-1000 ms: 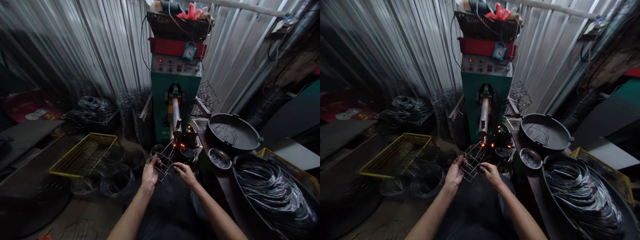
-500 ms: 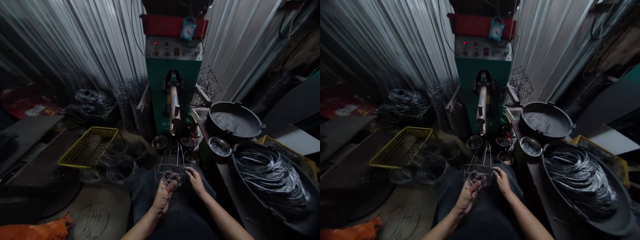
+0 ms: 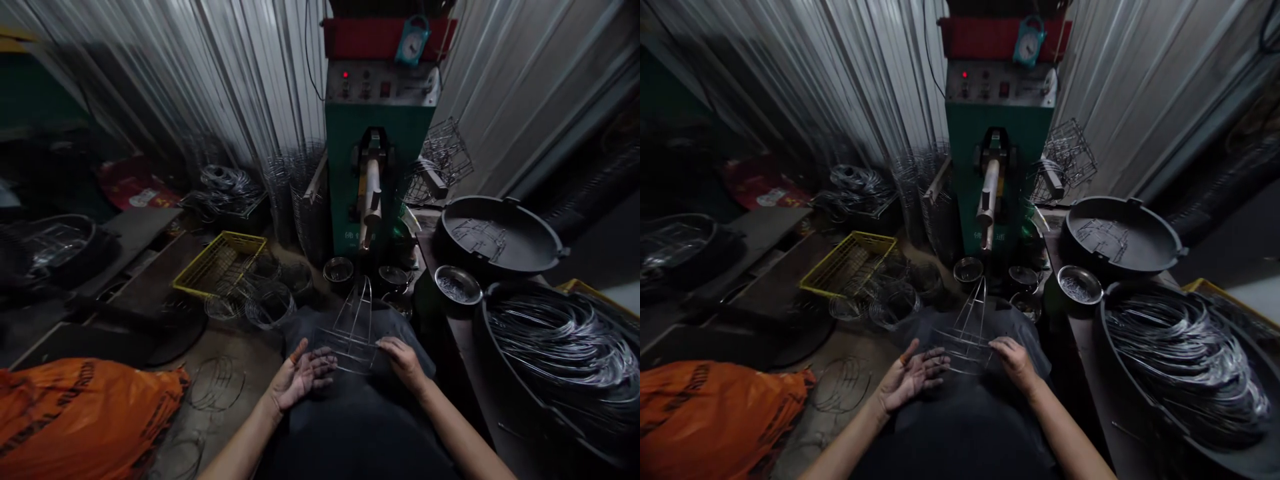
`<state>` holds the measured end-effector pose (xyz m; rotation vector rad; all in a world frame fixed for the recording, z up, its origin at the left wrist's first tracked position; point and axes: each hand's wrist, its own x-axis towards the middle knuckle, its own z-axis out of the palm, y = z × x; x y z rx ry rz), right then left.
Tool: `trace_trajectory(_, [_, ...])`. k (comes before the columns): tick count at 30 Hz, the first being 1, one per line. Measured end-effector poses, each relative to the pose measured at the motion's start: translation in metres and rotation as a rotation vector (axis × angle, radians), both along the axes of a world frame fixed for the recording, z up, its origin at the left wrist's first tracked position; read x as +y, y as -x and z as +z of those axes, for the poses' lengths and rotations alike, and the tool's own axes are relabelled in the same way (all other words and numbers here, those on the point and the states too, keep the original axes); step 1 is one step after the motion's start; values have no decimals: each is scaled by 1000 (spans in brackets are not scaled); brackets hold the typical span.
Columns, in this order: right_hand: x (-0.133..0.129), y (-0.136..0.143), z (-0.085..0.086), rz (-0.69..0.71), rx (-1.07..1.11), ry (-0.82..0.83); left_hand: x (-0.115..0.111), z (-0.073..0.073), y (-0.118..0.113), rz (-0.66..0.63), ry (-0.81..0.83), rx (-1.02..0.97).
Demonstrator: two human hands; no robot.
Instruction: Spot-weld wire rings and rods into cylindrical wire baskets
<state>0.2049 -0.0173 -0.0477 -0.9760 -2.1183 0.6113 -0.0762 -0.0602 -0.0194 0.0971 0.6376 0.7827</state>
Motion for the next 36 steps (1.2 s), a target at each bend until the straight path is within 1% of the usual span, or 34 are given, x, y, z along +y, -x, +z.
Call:
trace_trajectory(3, [-10,-3,4,120,-141,-122,16,0,0,-12,74,59])
trace_trajectory(5, [-14,-4,5,192,-231,-194,28,-2,-1,2,104,169])
trace_trajectory(7, [-16,-4,6,232,-294,-252,41,-5,-3,21,115,278])
trace_trajectory(9, [-15,-5,6,243,-333,-299,53,-9,-7,20,101,349])
trace_trajectory(11, [-12,-7,5,257,-357,-335,64,-14,-12,20,52,411])
trace_trajectory(15, [-6,-9,-2,268,-385,-365,82,-23,-26,49,-31,539])
trace_trajectory(18, [-5,-7,-9,222,-428,-375,93,-29,-32,13,-13,567])
trace_trajectory(22, [-7,-4,-17,175,-477,-430,107,-37,-32,-43,13,573])
trace_trajectory(26, [-9,-2,-21,154,-494,-445,115,-44,-31,-54,17,602])
trace_trajectory(30, [-10,-3,-22,119,-490,-400,113,-48,-30,-70,-3,628])
trace_trajectory(34, [-10,-2,-18,118,-478,-351,109,-47,-28,-99,-23,624])
trace_trajectory(36, [-12,-5,-12,90,-458,-326,108,-46,-28,-102,-32,620])
